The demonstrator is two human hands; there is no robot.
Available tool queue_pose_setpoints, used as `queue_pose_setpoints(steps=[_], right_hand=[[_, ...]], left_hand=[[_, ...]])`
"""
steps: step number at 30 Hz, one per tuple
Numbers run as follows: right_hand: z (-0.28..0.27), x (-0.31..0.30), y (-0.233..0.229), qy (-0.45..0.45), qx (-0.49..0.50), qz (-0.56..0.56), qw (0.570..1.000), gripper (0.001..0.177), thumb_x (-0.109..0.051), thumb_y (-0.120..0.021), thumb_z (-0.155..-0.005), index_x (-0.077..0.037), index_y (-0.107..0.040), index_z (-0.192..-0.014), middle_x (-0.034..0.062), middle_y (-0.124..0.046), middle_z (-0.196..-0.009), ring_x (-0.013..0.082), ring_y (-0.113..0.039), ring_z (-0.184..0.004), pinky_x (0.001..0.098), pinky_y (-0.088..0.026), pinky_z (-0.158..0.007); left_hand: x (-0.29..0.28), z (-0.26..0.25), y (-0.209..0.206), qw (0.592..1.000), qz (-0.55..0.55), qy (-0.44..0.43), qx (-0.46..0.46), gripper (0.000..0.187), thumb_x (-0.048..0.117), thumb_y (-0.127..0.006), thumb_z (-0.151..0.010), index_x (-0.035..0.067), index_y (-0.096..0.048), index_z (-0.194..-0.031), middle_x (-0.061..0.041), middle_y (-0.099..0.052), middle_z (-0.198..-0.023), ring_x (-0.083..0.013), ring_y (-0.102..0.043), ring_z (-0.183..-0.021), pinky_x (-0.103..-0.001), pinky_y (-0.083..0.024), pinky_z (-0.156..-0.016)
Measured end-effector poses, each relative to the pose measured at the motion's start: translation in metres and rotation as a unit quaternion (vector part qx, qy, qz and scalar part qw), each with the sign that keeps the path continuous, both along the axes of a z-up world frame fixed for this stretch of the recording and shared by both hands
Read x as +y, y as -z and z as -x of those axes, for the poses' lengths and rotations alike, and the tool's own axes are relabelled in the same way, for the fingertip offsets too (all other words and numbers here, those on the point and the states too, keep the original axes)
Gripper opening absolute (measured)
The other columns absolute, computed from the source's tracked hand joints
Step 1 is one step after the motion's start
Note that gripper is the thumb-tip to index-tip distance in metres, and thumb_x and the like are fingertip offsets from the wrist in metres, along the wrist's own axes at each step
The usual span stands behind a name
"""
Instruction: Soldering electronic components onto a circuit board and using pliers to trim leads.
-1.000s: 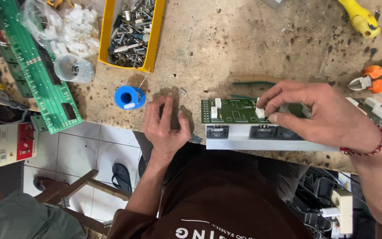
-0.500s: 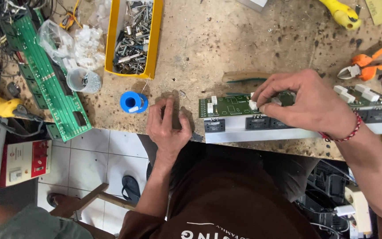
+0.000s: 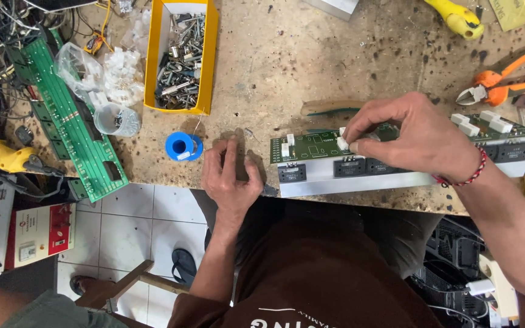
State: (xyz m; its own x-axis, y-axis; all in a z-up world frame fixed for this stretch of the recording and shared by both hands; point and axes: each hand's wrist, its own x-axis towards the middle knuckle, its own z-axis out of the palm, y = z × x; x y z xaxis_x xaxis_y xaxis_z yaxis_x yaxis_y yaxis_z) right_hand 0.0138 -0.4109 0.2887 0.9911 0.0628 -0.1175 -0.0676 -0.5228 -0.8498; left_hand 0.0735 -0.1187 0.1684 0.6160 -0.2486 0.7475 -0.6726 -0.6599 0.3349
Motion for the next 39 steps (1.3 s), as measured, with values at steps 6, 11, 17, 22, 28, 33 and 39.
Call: queue_pose_setpoints(steps=[6,11,17,22,28,33,39], right_hand=[[0.001,-0.003,0.001,-0.022,-0.013,-0.03,0.999,0.012,-0.003,-0.074,-0.08,-0.009,-0.083,-0.087,0.006,-0.081,-0.097,0.0152,-0.076,-0.093,0.0302,-0.057,-0.093],[0.002,-0.004,-0.001,-0.038,-0.023,-0.034,0.998,0.013,-0.002,-0.073,-0.08,-0.008,-0.082,-0.087,0.0076,-0.081,-0.101,0.0185,-0.077,-0.096,0.0346,-0.061,-0.096],[0.001,-0.004,0.001,-0.057,-0.035,-0.043,0.997,0.013,-0.001,-0.073,-0.081,-0.007,-0.082,-0.089,0.0084,-0.081,-0.101,0.0184,-0.078,-0.094,0.0319,-0.063,-0.092],[0.002,-0.005,0.005,-0.065,-0.038,-0.025,0.997,0.014,-0.003,-0.074,-0.081,-0.009,-0.082,-0.089,0.0085,-0.082,-0.102,0.0199,-0.078,-0.098,0.036,-0.062,-0.096],[0.001,-0.005,0.003,-0.056,-0.023,-0.004,0.998,0.013,-0.005,-0.072,-0.082,-0.01,-0.083,-0.087,0.0051,-0.081,-0.105,0.0187,-0.076,-0.102,0.04,-0.056,-0.102],[0.002,-0.008,0.008,-0.07,-0.038,-0.028,0.996,0.016,-0.004,-0.071,-0.082,-0.009,-0.083,-0.092,0.0087,-0.081,-0.107,0.0197,-0.077,-0.099,0.0365,-0.061,-0.097],[0.003,-0.01,0.009,-0.097,-0.11,-0.023,0.989,0.019,-0.001,-0.067,-0.084,-0.007,-0.082,-0.094,0.0111,-0.08,-0.107,0.0227,-0.077,-0.098,0.0334,-0.064,-0.09]], left_hand=[[0.001,0.0,0.002,1.0,0.005,0.006,0.007,0.033,0.009,-0.064,-0.087,-0.002,-0.066,-0.118,-0.019,-0.062,-0.103,-0.0318,-0.06,-0.083,-0.04,-0.053,-0.068],[0.0,0.001,0.001,1.0,0.007,0.001,0.006,0.034,0.009,-0.063,-0.087,-0.001,-0.067,-0.12,-0.017,-0.063,-0.103,-0.0311,-0.061,-0.084,-0.039,-0.053,-0.068],[0.0,0.001,-0.001,1.0,0.004,-0.005,0.004,0.032,0.009,-0.064,-0.087,-0.001,-0.068,-0.117,-0.017,-0.064,-0.103,-0.0307,-0.062,-0.084,-0.038,-0.053,-0.066],[0.001,0.001,0.002,1.0,0.0,-0.003,0.002,0.032,0.01,-0.064,-0.087,-0.001,-0.067,-0.117,-0.017,-0.064,-0.103,-0.031,-0.061,-0.083,-0.039,-0.052,-0.065],[0.0,0.0,0.001,1.0,0.0,-0.001,0.0,0.034,0.01,-0.063,-0.087,-0.001,-0.067,-0.12,-0.017,-0.064,-0.105,-0.0311,-0.063,-0.086,-0.039,-0.054,-0.067],[0.001,0.001,-0.014,0.992,0.07,0.063,0.079,0.031,0.004,-0.061,-0.087,-0.011,-0.068,-0.113,-0.021,-0.062,-0.104,-0.033,-0.064,-0.095,-0.039,-0.058,-0.073],[-0.019,0.024,-0.099,0.978,0.075,0.177,0.082,0.039,-0.001,-0.06,-0.091,0.002,-0.065,-0.129,-0.018,-0.069,-0.112,-0.0291,-0.065,-0.102,-0.041,-0.056,-0.087]])
